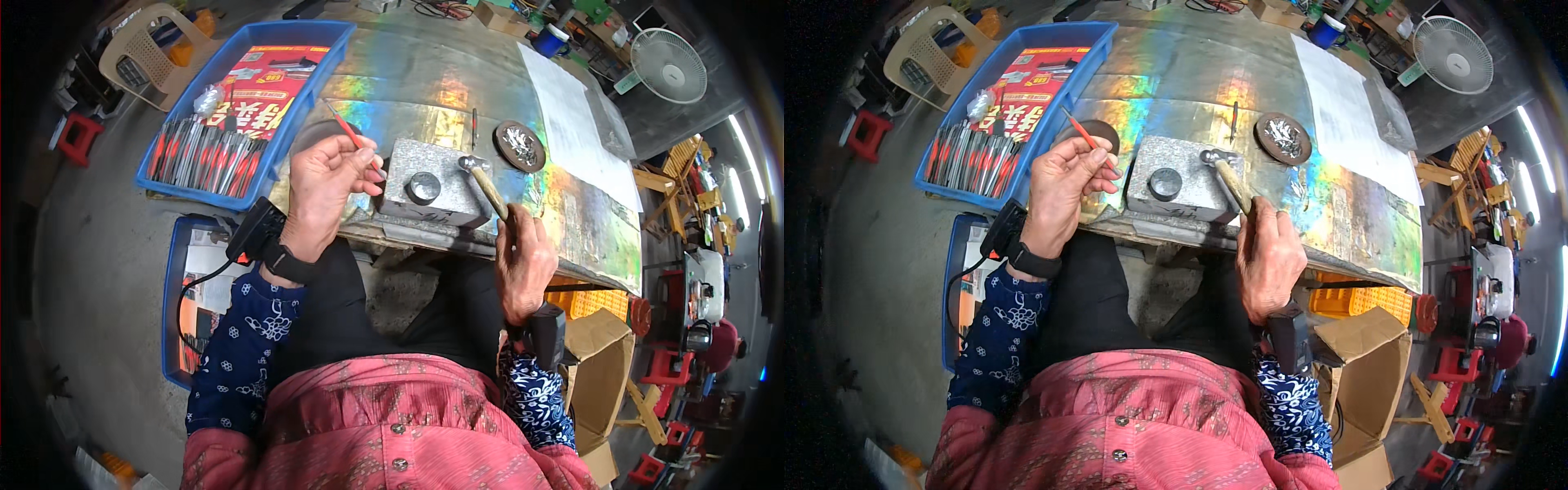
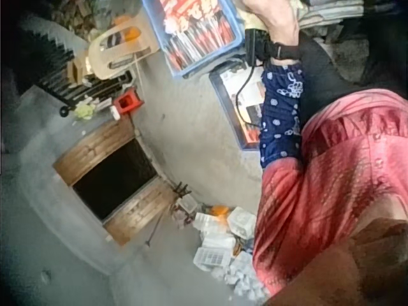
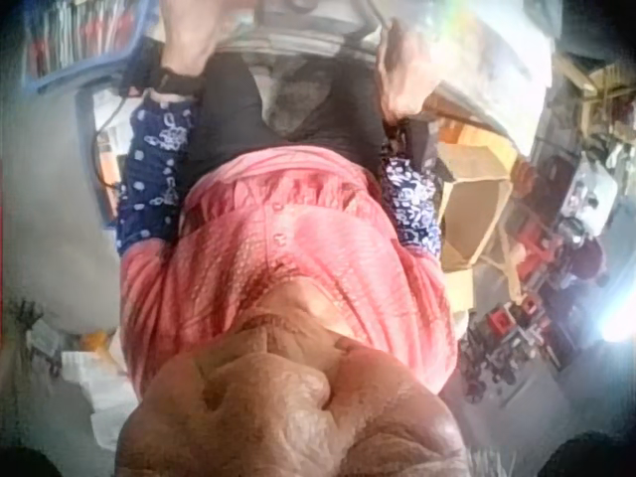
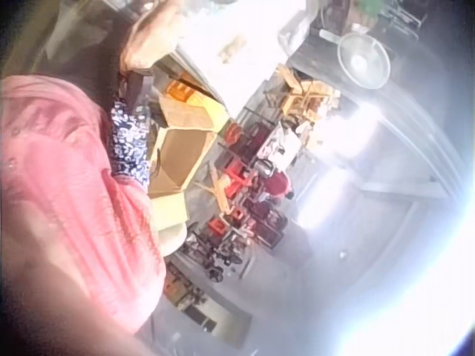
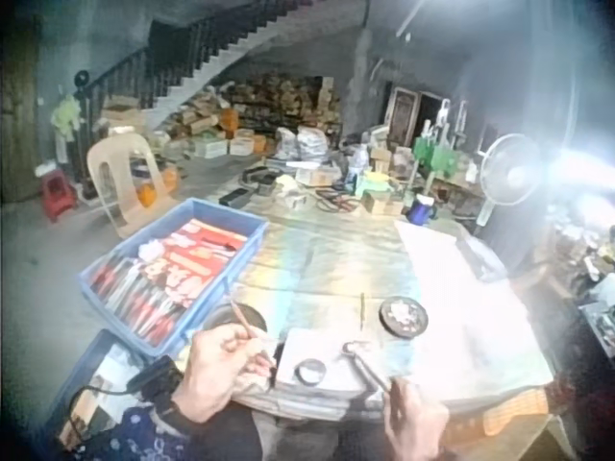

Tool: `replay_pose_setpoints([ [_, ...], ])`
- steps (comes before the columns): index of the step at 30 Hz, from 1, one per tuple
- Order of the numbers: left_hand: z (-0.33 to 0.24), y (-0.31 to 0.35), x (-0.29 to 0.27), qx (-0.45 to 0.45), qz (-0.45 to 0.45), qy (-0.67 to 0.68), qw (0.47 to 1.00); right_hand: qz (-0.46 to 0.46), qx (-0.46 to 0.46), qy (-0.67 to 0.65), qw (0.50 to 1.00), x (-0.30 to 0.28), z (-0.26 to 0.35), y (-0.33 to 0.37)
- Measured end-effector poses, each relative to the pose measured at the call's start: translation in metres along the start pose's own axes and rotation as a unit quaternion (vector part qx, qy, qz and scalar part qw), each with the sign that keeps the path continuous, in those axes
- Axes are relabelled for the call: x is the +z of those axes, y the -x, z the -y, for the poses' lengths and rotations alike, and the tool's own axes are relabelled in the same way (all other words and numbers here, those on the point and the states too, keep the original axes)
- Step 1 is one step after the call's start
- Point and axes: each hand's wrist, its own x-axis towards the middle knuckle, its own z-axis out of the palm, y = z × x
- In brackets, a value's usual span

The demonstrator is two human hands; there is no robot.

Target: The person repeatedly picks up small metal rods from a tray, places them on a metal block, and strikes them with a hammer to shape or flatten the ends. After each strike, the rod is returned to the tray. The person also briefly uses a caliper to measure a rod.

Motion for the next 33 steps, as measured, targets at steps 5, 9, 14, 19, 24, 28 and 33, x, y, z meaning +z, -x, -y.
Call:
replay_pose_setpoints([
  [5,0.001,-0.001,-0.023,0.056,-0.036,-0.184,0.981,-0.018,-0.005,0.039,0.999,0.020,-0.001,0.010],
  [9,0.000,-0.003,-0.039,0.186,-0.062,-0.515,0.835,0.013,0.018,0.040,0.999,0.027,0.002,0.014],
  [14,0.012,-0.005,-0.045,0.231,-0.032,-0.712,0.662,0.089,0.056,-0.001,0.994,0.027,0.003,0.015],
  [19,0.025,-0.014,-0.052,0.251,-0.005,-0.768,0.589,0.093,0.061,-0.017,0.994,0.026,0.005,0.015],
  [24,0.022,-0.015,-0.050,0.251,-0.008,-0.794,0.553,0.088,0.051,-0.012,0.995,0.026,0.005,0.016],
  [28,-0.002,-0.003,-0.056,0.289,-0.055,-0.735,0.611,0.084,0.036,-0.039,0.995,0.026,0.002,0.016],
  [33,-0.043,-0.012,-0.105,0.278,-0.157,-0.750,0.579,0.086,0.038,-0.049,0.994,0.025,0.001,0.015],
])
